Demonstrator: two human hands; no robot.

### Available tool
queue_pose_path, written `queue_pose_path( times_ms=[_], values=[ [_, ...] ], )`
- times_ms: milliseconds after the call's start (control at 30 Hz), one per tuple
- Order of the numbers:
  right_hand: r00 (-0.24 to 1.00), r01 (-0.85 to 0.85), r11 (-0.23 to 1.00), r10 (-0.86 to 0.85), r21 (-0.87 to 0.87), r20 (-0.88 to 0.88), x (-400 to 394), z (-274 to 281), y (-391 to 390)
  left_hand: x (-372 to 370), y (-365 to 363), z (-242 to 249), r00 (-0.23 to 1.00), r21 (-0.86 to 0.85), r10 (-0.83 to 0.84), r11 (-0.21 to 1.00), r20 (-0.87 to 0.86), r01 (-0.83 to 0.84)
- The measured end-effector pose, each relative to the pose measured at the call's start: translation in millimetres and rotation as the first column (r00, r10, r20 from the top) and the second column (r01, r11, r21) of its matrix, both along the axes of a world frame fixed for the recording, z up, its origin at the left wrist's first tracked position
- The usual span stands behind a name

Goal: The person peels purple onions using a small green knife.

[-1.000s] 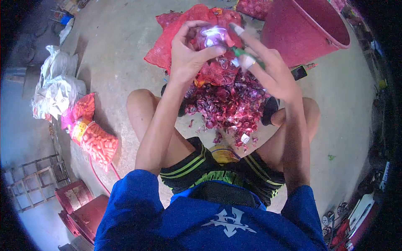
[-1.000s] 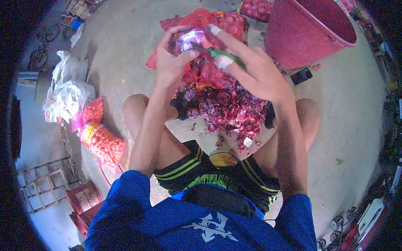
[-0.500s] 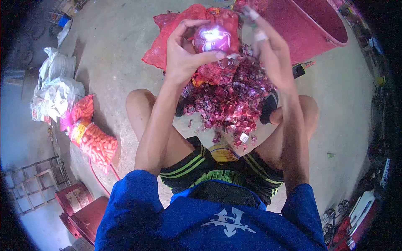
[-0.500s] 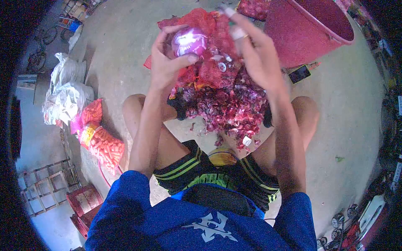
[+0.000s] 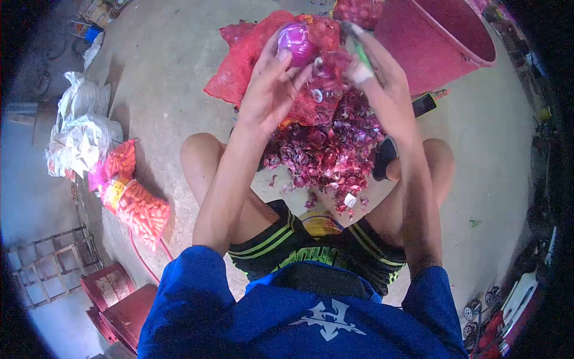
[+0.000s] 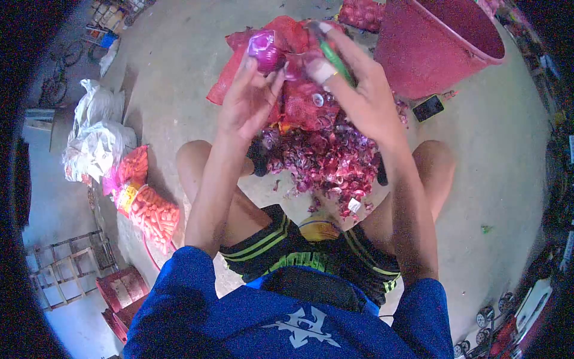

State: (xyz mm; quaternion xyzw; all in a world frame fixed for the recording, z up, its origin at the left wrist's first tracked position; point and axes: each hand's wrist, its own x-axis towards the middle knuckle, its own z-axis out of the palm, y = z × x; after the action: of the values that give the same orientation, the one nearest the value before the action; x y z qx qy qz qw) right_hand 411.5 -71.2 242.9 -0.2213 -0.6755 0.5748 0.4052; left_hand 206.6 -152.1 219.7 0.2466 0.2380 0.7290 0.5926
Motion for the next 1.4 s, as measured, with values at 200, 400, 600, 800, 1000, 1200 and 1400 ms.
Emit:
queue_pose_path(
  times_ms=[200, 400, 600, 800, 1000, 1200, 1400],
  values=[
    [0.952, 0.305, 0.814, -0.276, 0.494, -0.134, -13.5, 4.3, 0.6, 12.0, 4.4, -3.3, 0.999, 0.035, -0.028, 0.999, -0.046, 0.030],
    [0.946, 0.301, 0.898, -0.323, 0.321, 0.017, -7.5, 1.3, 5.3, 21.3, 3.3, 2.3, 0.956, 0.039, 0.062, 0.998, -0.287, -0.053],
    [0.954, 0.296, 0.949, -0.299, 0.106, 0.013, -4.8, -1.4, 15.2, 20.1, 7.9, 3.3, 0.911, 0.103, 0.050, 0.995, -0.410, -0.008],
    [0.937, 0.333, 0.938, -0.340, -0.093, -0.077, -11.2, -4.7, 14.7, 20.4, 11.0, -1.5, 0.919, 0.066, -0.039, 0.995, -0.391, 0.070],
    [0.964, 0.239, 0.957, -0.254, -0.168, -0.074, -1.7, -2.5, 20.3, 25.4, 14.6, -6.6, 0.919, 0.105, -0.028, 0.992, -0.394, 0.075],
    [0.978, 0.203, 0.927, -0.209, 0.314, -0.014, -0.7, -2.3, 18.8, 31.7, 13.9, -6.5, 0.873, 0.003, 0.035, 0.999, -0.487, -0.038],
    [0.918, 0.239, 0.970, -0.242, -0.047, -0.314, -10.1, -7.3, 23.1, 42.4, 14.6, -0.2, 0.923, 0.051, 0.073, 0.997, -0.378, -0.058]
  ],
)
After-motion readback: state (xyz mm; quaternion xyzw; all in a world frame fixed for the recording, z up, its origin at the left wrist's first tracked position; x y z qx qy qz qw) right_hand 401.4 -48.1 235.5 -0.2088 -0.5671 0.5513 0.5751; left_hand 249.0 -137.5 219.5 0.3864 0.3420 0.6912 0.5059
